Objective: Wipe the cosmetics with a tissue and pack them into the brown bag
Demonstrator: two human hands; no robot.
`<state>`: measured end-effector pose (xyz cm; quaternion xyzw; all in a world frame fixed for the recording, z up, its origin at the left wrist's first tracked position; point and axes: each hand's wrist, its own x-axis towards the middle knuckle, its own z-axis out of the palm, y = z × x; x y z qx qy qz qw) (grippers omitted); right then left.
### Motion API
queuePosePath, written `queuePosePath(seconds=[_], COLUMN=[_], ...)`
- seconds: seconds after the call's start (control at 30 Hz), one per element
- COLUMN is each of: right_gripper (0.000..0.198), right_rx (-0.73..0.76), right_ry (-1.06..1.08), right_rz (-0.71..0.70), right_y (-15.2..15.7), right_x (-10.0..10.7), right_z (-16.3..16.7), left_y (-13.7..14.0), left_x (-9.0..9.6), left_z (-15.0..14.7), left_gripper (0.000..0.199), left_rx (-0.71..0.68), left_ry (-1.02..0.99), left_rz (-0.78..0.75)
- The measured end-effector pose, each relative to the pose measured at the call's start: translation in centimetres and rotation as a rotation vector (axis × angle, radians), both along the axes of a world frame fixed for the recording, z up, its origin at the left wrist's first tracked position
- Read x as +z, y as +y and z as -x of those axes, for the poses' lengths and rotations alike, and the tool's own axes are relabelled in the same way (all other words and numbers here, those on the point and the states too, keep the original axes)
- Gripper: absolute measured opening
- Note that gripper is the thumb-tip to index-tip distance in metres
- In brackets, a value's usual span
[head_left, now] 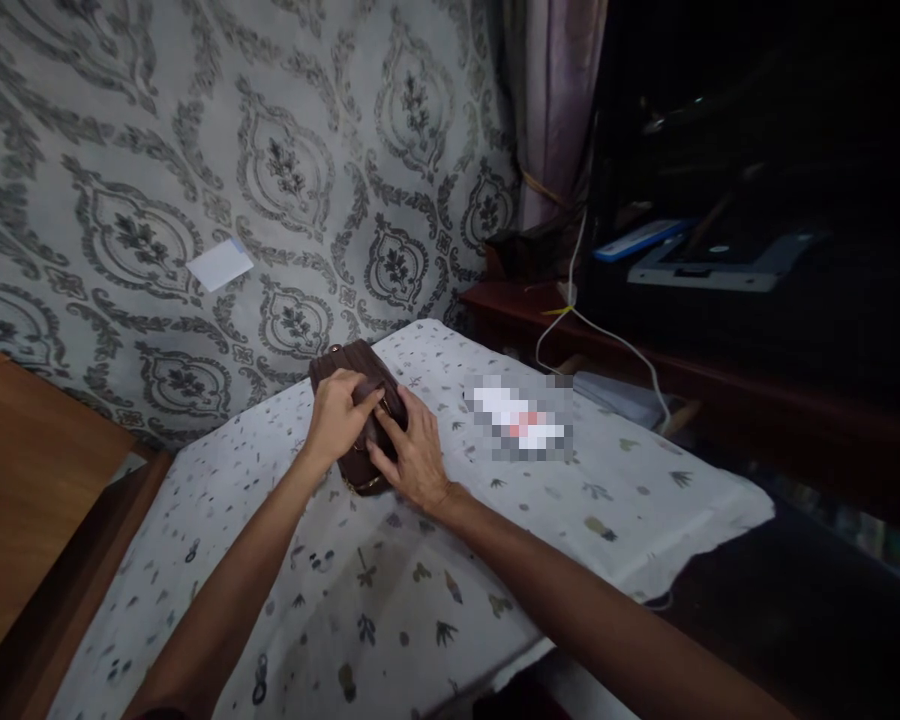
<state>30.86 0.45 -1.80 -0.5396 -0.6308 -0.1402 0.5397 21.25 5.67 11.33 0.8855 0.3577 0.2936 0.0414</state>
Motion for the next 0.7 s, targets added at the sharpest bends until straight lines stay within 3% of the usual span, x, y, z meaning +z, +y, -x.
queuePosePath(seconds=[0.17, 0.3, 0.43, 0.7], right_gripper=[0.047, 0.046, 0.045, 0.043], right_rx=[0.01, 0.013, 0.027, 0.057], right_ry=[0.003, 0.021, 0.003, -0.034], right_rz=[0.005, 0.016, 0.002, -0.021], right_y=[0.1, -0.2, -0.3, -0.2], right_x=[0.0, 0.3, 0.3, 0.0], right_z=[0.0, 0.0, 0.2, 0.2], left_y=[-0.2, 0.5, 1.1, 0.0], left_x=[0.7, 1.3, 1.2, 0.5], left_z=[0.4, 1.9, 4.1, 5.1], left_gripper=[0.024, 0.012, 0.022, 0.025], left_rx=[-0.041, -0.071, 0.003, 0.15], left_ry=[0.079, -0.097, -0.16, 0.037], left_rz=[0.047, 0.155, 0.22, 0.014])
